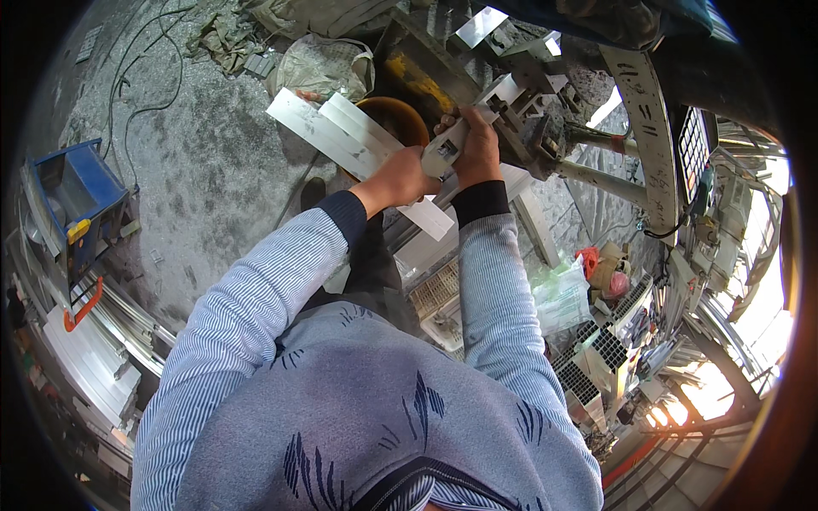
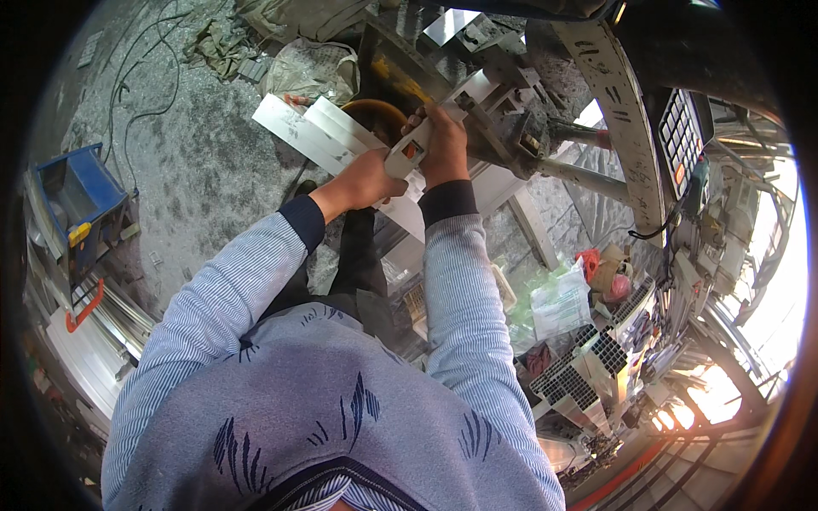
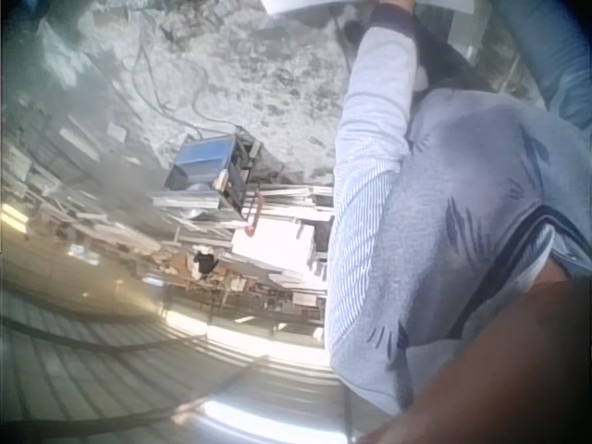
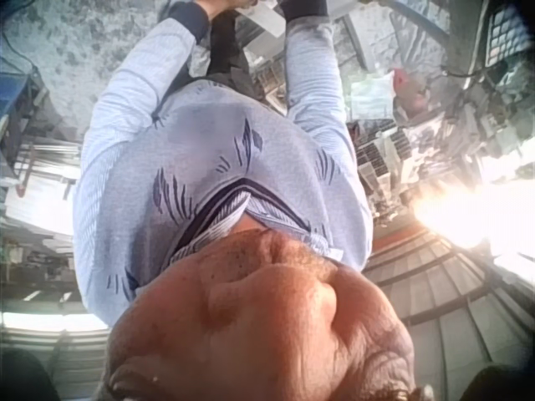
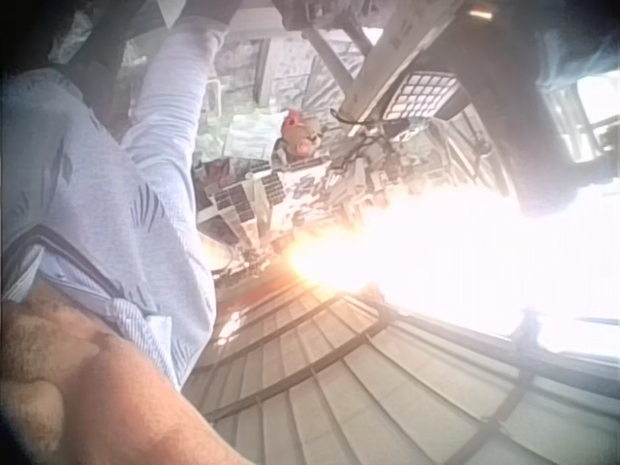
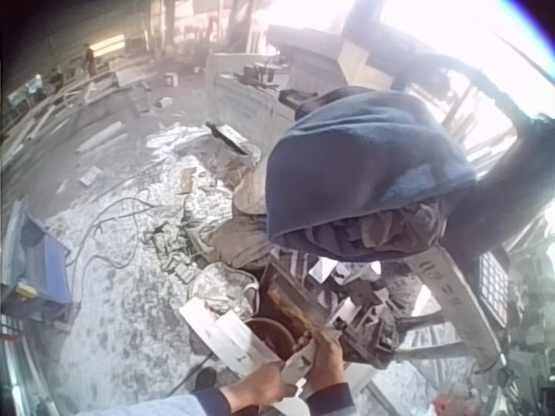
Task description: The person repeatedly picks up white aluminum profiles from a stack, places them into a miter saw, and cuts them. After each cut, the person removes the cut piece and places it into a white plastic basket. The process is repeated multiple times throughout the clip.
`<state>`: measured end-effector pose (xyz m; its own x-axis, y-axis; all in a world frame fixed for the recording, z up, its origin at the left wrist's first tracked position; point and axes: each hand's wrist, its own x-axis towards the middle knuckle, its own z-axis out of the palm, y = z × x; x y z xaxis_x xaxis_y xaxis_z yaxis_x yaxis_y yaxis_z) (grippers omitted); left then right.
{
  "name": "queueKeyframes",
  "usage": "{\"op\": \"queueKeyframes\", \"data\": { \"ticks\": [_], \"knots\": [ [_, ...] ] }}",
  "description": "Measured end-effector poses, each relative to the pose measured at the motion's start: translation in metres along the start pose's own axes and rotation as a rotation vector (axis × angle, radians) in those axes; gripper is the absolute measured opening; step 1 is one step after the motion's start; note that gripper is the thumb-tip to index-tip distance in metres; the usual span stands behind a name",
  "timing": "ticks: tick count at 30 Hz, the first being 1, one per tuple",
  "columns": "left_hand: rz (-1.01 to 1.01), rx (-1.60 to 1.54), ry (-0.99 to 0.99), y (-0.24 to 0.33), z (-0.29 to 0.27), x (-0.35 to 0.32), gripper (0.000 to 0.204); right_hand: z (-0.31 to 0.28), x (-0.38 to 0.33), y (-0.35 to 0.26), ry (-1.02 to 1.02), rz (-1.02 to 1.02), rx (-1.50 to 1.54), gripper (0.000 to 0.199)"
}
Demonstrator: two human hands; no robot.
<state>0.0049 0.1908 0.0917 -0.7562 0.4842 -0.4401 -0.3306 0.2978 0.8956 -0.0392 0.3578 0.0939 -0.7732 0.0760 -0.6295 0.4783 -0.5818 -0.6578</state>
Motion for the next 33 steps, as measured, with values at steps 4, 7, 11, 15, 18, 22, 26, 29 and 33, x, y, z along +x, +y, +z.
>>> {"op": "queueKeyframes", "data": {
  "ticks": [4, 7, 11, 15, 18, 22, 26, 29, 33],
  "knots": [
    [0.004, 0.032, -0.016, -0.006, 0.000, 0.004, 0.041, 0.004, 0.000, -0.003, 0.015, 0.009, 0.013, 0.014],
    [-0.008, 0.032, -0.023, -0.011, 0.003, 0.005, 0.041, 0.004, -0.001, 0.000, 0.058, -0.022, 0.022, 0.015],
    [0.019, 0.108, 0.038, -0.026, 0.004, -0.032, 0.041, 0.004, -0.018, 0.032, 0.042, -0.019, 0.001, 0.016],
    [-0.203, 0.046, -0.024, -0.054, -0.017, -0.109, 0.048, 0.020, -0.066, 0.107, 0.079, -0.108, -0.050, 0.015],
    [-0.192, 0.111, -0.014, -0.074, -0.034, -0.154, 0.045, 0.033, -0.100, 0.140, -0.052, 0.036, -0.003, 0.018],
    [-0.186, 0.105, 0.014, -0.086, -0.056, -0.194, 0.040, 0.057, -0.133, 0.150, -0.212, 0.192, -0.055, 0.033],
    [-0.174, 0.148, -0.018, -0.090, -0.082, -0.206, 0.036, 0.081, -0.156, 0.139, -0.355, 0.184, -0.056, 0.050],
    [-0.092, 0.166, -0.010, -0.085, -0.095, -0.200, 0.036, 0.095, -0.168, 0.120, -0.425, 0.129, -0.129, 0.057],
    [0.170, 0.297, 0.118, -0.056, -0.101, -0.186, 0.034, 0.100, -0.191, 0.085, -0.436, -0.109, -0.346, 0.058]
  ]
}}
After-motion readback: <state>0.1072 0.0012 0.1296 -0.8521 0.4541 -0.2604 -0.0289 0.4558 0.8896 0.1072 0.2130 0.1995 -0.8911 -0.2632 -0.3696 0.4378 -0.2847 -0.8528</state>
